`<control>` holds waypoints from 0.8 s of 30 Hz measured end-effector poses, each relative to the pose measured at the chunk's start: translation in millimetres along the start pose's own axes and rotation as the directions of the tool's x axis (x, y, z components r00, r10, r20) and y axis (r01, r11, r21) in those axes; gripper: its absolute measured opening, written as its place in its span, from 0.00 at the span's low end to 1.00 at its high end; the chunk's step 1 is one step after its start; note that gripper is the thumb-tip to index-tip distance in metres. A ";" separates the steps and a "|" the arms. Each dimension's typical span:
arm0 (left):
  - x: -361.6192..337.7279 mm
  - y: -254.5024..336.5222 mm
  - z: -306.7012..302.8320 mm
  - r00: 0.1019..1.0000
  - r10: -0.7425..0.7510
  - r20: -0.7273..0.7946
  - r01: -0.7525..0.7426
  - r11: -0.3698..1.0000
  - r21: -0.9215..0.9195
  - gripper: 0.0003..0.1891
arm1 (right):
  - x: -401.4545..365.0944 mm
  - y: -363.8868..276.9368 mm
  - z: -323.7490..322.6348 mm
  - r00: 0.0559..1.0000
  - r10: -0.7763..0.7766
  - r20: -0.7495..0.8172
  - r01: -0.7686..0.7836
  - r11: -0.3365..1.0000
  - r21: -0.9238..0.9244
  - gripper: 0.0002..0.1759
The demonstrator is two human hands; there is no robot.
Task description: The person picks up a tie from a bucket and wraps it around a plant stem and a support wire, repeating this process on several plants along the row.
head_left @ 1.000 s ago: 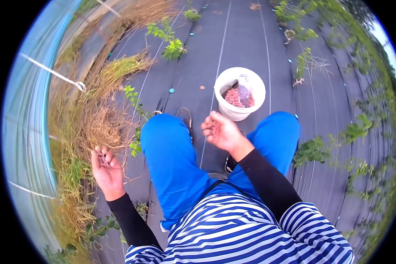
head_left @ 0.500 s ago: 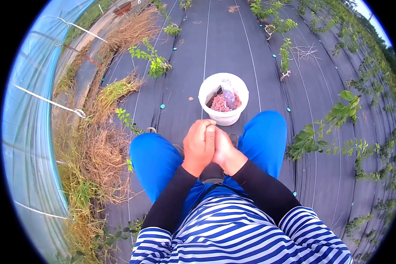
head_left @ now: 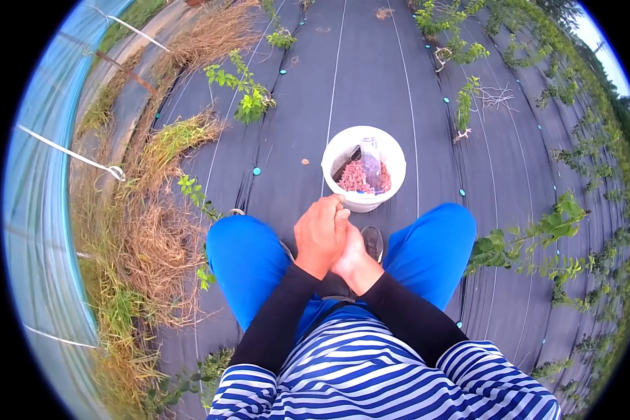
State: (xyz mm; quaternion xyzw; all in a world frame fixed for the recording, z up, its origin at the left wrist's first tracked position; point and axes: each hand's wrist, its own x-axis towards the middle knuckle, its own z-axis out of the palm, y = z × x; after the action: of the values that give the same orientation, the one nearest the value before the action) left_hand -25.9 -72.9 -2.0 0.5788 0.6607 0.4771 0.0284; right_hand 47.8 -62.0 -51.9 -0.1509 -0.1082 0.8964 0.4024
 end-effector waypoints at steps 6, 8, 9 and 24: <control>14.9 -22.9 31.1 0.985 -0.097 -0.143 0.088 0.994 -0.071 0.12 | 36.8 -16.9 -9.2 0.904 0.300 -0.305 -0.221 0.938 0.267 0.17; 19.7 -34.7 44.0 0.929 -0.262 -0.260 0.182 0.938 -0.295 0.13 | 54.0 -17.7 -40.1 0.895 0.327 -0.304 -0.163 0.874 0.458 0.23; 24.2 -30.5 42.4 0.899 -0.379 -0.222 0.242 0.850 -0.468 0.14 | 65.1 -21.8 -38.7 0.846 0.327 -0.421 -0.095 0.870 0.484 0.26; 32.0 -41.4 -84.4 0.971 -0.237 -0.026 0.220 0.933 -0.285 0.19 | 190.5 -152.7 -152.5 0.837 -0.099 -0.538 0.214 0.964 0.157 0.24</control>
State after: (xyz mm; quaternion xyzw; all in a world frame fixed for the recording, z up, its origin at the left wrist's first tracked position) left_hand -116.7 -92.8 32.8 0.4737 0.6500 0.5763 0.1451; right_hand 87.4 192.5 -180.6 -0.3373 0.0893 0.7910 0.5026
